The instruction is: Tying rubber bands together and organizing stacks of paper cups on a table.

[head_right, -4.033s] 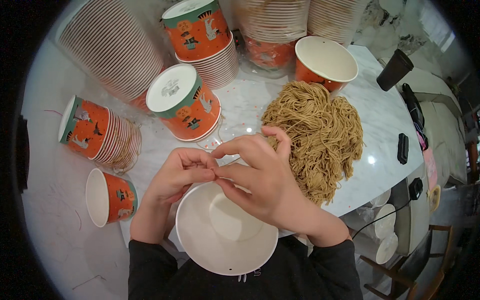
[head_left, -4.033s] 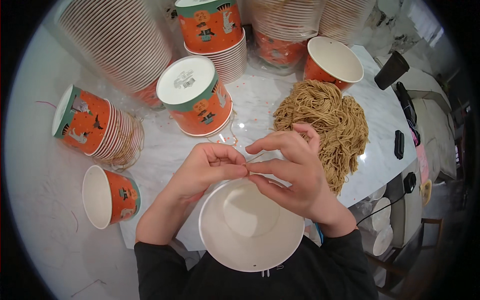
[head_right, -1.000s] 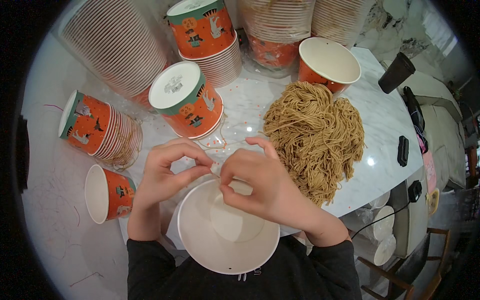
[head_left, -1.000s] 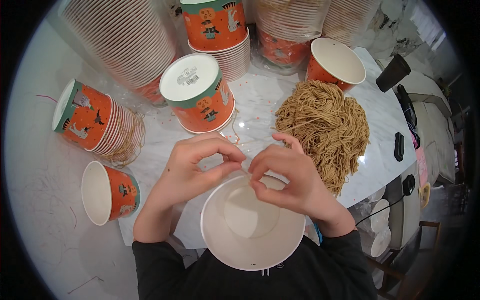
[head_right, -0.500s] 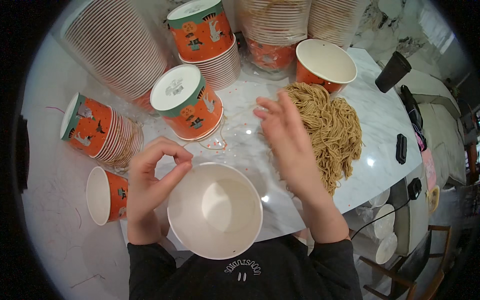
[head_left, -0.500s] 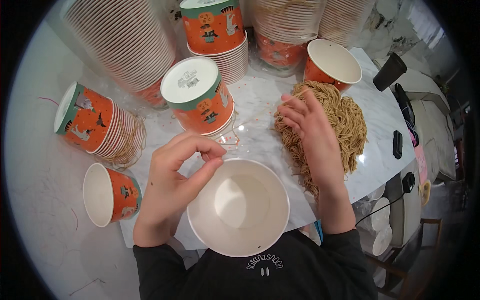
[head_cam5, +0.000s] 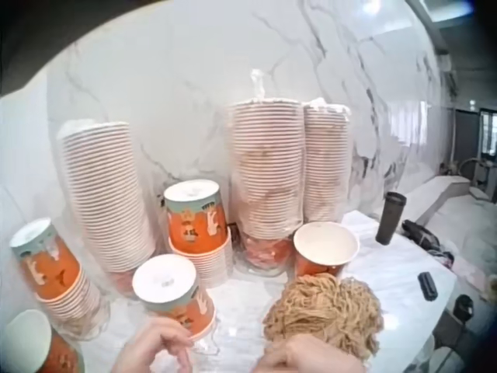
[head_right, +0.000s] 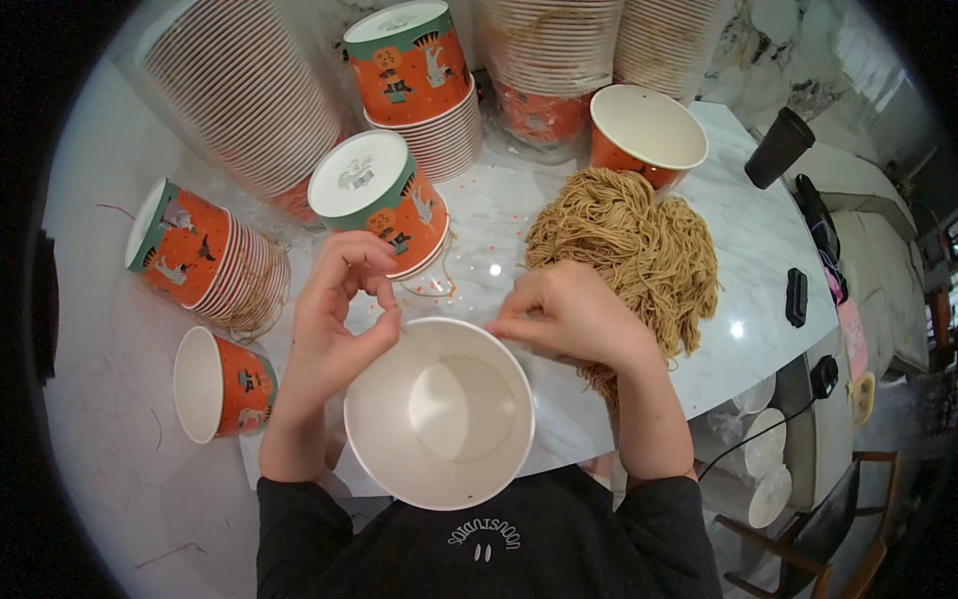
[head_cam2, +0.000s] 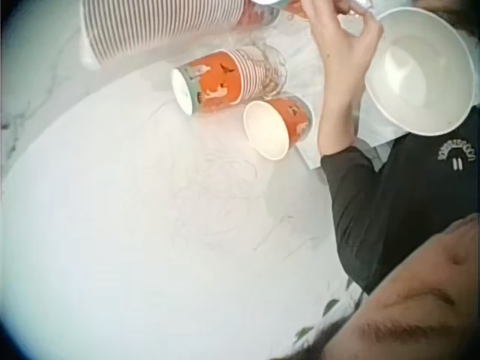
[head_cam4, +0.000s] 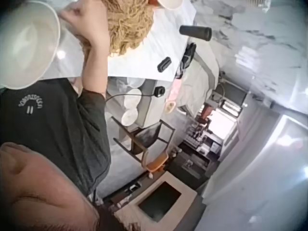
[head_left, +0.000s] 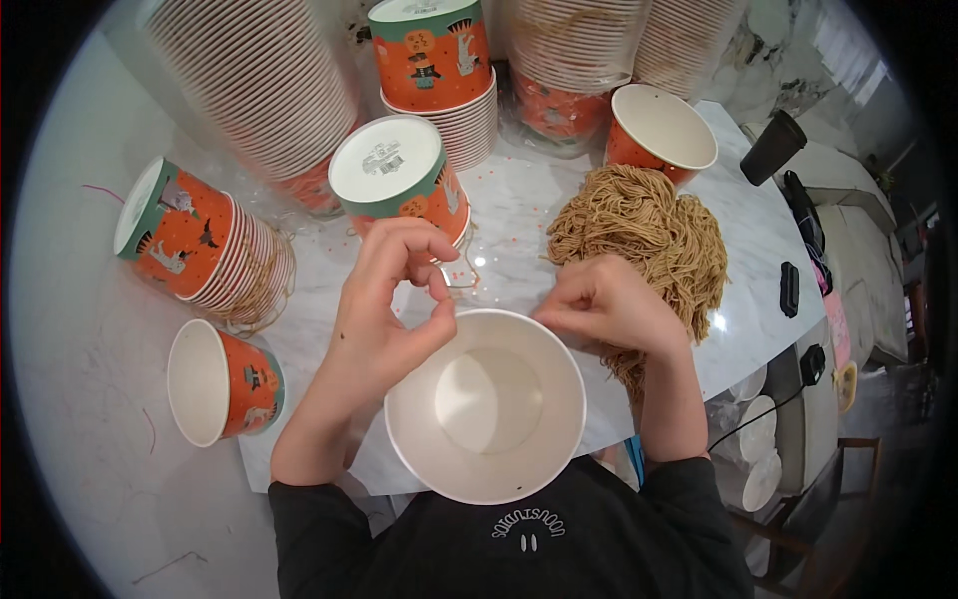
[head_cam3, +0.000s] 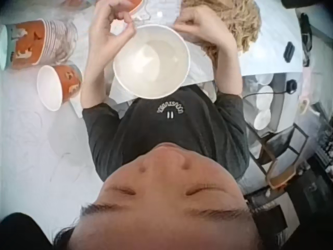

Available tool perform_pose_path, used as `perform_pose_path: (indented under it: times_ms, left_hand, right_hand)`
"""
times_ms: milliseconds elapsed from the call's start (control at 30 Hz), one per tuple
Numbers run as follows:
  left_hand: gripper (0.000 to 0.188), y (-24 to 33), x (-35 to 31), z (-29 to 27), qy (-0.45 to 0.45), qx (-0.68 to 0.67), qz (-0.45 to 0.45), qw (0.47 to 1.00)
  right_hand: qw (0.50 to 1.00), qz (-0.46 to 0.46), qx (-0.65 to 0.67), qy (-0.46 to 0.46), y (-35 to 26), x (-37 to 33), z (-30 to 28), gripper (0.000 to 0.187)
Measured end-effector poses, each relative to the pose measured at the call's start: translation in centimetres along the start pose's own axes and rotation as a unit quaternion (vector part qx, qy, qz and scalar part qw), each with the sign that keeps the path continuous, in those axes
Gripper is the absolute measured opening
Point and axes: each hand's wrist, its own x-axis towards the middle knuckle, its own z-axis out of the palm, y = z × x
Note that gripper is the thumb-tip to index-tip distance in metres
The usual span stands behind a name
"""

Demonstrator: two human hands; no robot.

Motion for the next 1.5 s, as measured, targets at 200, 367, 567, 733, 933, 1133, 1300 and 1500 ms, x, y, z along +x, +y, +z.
perform_pose_path:
  times_ms: [200, 367, 567, 733, 933, 1133, 1300, 1500]
  left_hand:
    - [0.044, -0.8, 0.1, 0.3, 0.013, 0.042, 0.044, 0.998]
    - [0.045, 0.1, -0.1, 0.3, 0.027, 0.115, 0.063, 0.991]
    - [0.050, -0.1, -0.7, 0.3, 0.023, 0.056, 0.064, 0.996]
    - [0.052, -0.6, -0.4, 0.6, 0.026, 0.050, 0.070, 0.996]
    - [0.030, -1.8, 0.0, 0.6, 0.027, 0.011, 0.001, 1.000]
    - [0.009, -2.1, 0.2, 0.7, -0.025, -0.051, -0.070, 0.996]
    - [0.011, -1.9, 0.0, 1.0, -0.035, -0.066, -0.119, 0.990]
    - [0.009, -1.6, 0.5, -0.3, -0.052, -0.049, -0.175, 0.982]
  right_hand:
    - [0.936, 0.084, 0.275, -0.205, -1.5, -0.7, -4.0, 0.021]
    - [0.977, 0.051, 0.096, -0.186, -1.5, 1.1, -6.1, 0.024]
    - [0.993, -0.049, -0.021, -0.108, -5.9, 4.7, -2.6, 0.025]
    - [0.991, -0.052, -0.020, -0.121, -6.5, 5.6, -0.7, 0.018]
    - [0.977, 0.012, 0.184, -0.103, -5.5, 6.3, -0.1, 0.012]
    - [0.957, 0.047, 0.280, -0.064, -4.5, 6.8, 0.6, 0.011]
    - [0.937, 0.034, 0.333, 0.100, -4.9, 7.3, 0.3, 0.010]
    - [0.957, 0.090, 0.275, 0.030, -5.4, 6.4, -1.7, 0.014]
